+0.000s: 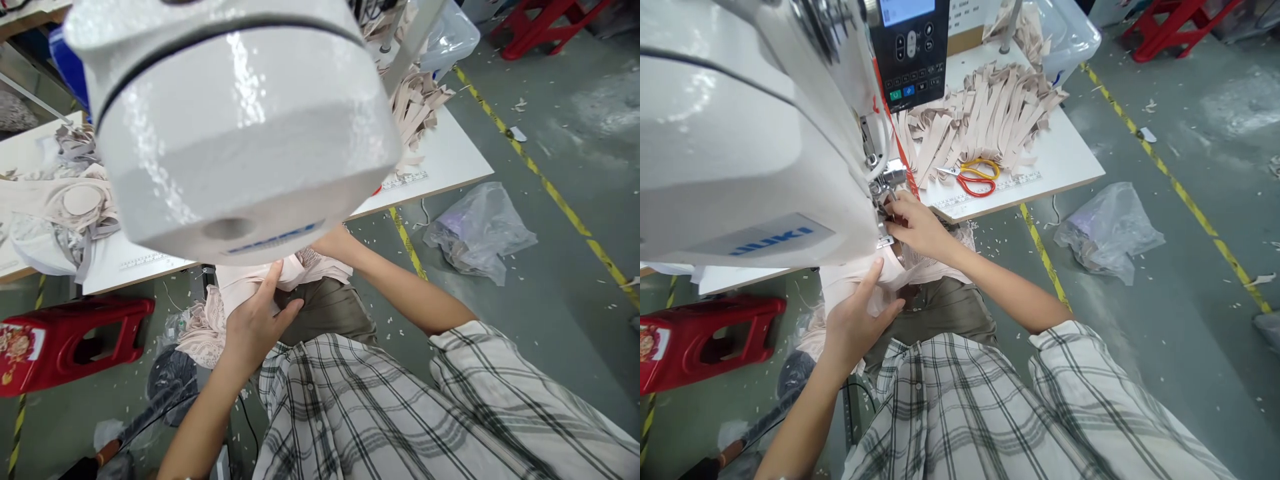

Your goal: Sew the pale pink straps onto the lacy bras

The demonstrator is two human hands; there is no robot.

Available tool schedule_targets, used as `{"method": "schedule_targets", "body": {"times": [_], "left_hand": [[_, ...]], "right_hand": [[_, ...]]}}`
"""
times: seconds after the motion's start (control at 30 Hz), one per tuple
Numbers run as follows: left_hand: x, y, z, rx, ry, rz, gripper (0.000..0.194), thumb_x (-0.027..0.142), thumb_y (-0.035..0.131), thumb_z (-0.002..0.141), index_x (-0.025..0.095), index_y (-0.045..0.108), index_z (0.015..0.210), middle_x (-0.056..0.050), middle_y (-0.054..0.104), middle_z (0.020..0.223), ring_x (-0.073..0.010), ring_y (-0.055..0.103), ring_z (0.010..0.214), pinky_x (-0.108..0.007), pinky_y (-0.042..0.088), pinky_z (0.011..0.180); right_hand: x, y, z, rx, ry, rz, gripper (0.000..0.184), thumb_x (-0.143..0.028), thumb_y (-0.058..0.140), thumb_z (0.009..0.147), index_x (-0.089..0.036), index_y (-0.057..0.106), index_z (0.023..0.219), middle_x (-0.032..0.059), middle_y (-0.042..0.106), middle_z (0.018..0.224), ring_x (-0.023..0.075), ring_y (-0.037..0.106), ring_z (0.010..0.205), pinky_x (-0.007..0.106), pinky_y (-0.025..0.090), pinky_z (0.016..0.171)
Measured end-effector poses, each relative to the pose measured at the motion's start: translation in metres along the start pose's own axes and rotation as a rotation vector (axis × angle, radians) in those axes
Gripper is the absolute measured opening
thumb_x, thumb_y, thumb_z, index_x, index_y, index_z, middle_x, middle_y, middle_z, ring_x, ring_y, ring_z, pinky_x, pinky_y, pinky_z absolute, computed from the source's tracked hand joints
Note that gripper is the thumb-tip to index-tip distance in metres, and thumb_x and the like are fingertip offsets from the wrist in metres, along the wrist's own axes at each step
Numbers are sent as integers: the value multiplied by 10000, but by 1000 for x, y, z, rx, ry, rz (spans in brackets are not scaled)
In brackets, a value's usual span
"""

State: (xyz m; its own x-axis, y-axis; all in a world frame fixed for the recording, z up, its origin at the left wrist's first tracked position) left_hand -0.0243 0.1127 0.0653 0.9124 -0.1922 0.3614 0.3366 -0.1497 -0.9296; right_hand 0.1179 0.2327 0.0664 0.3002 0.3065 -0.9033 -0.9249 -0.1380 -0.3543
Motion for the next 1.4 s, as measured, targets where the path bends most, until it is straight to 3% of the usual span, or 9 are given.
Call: {"method": "schedule_targets", "body": {"times": [0.4, 0.63, 1.03, 1.17, 1.4], "left_hand": [[-1, 0, 3, -42, -37, -3, 711, 403, 693, 861, 298, 406, 1502, -8, 754, 1083, -191, 715, 837, -231, 476, 572], [0, 0, 1, -36, -36, -6, 708, 432, 660, 875, 304, 386, 1515, -38, 701, 1263, -220, 722, 907, -251, 515, 606], [3, -5, -4, 5, -40, 44, 704, 489, 644, 885, 284, 392, 1509, -45, 746, 1148, -158, 679, 633, -245, 461, 552], [4, -7, -7, 23, -18, 34, 682, 490, 620, 902, 271, 398, 1508, -69, 715, 1237, -198, 723, 762, -251, 475, 560], [4, -10, -9, 25, -38, 48, 658, 501, 606, 903, 265, 426, 1490, -72, 660, 1338, -267, 724, 981, -281, 521, 603]], "right_hand": [[-2, 0, 0, -8, -16, -1, 180, -394, 580, 881, -220, 616, 854, 62, 586, 951, 213, 556, 825, 401, 510, 773], [-3, -1, -2, 2, -37, 29, 214, -410, 571, 906, -206, 638, 896, 64, 618, 1027, 199, 571, 863, 366, 517, 807], [-5, -8, -9, 65, -17, 86, 165, -356, 610, 868, -203, 665, 903, 65, 662, 1158, 206, 619, 924, 347, 500, 827], [2, -16, -20, 174, -17, 169, 151, -338, 610, 875, -201, 661, 913, 60, 645, 1139, 191, 597, 1002, 297, 484, 800], [36, -14, -52, 197, 141, 247, 142, -330, 595, 898, -190, 621, 897, 22, 599, 908, 131, 541, 765, 278, 430, 706]]}}
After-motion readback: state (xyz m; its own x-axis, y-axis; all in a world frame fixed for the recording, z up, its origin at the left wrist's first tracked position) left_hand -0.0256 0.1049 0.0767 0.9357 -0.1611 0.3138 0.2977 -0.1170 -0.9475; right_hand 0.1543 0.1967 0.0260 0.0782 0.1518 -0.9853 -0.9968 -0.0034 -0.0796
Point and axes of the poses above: each hand's wrist, its own z-axis towards the middle knuckle, its own y-axis out of the palm, x = y × z, the point moved 10 cm from there along z, towards the middle knuckle
